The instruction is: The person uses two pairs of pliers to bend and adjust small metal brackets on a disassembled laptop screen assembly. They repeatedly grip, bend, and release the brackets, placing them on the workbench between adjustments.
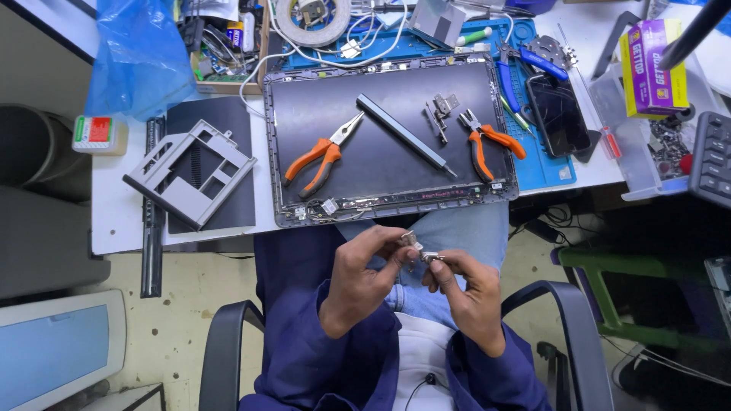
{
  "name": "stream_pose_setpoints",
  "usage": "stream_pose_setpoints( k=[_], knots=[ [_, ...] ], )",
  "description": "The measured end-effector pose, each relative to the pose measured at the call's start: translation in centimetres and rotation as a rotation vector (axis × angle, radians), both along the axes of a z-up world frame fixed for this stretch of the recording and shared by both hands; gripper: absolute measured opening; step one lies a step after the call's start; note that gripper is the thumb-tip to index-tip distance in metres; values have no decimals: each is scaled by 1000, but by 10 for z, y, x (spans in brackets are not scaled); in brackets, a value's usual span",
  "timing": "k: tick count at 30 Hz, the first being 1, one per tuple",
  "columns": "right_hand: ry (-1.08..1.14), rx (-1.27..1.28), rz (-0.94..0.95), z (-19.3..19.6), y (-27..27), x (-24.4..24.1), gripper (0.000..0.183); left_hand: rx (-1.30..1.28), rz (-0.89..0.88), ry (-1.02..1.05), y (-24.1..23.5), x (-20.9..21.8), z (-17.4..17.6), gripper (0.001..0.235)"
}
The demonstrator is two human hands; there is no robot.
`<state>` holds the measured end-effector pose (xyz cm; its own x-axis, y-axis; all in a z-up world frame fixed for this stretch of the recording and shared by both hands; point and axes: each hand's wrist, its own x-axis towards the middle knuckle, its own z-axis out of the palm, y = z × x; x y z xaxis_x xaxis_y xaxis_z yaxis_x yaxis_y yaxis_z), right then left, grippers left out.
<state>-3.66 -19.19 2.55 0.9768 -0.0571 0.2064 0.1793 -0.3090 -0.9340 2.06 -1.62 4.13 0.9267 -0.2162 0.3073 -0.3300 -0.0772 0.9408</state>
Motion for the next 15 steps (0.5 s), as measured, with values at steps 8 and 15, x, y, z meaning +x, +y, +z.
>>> stream_pose_setpoints(
  k=[8,15],
  knots=[
    [-25,47,-125,0,-10,0,21,998,604,-338,56,59,-20,38],
    [-19,70,-145,-2,-9,0,20,1144,571,-293,50,83,-34,33]
  ],
)
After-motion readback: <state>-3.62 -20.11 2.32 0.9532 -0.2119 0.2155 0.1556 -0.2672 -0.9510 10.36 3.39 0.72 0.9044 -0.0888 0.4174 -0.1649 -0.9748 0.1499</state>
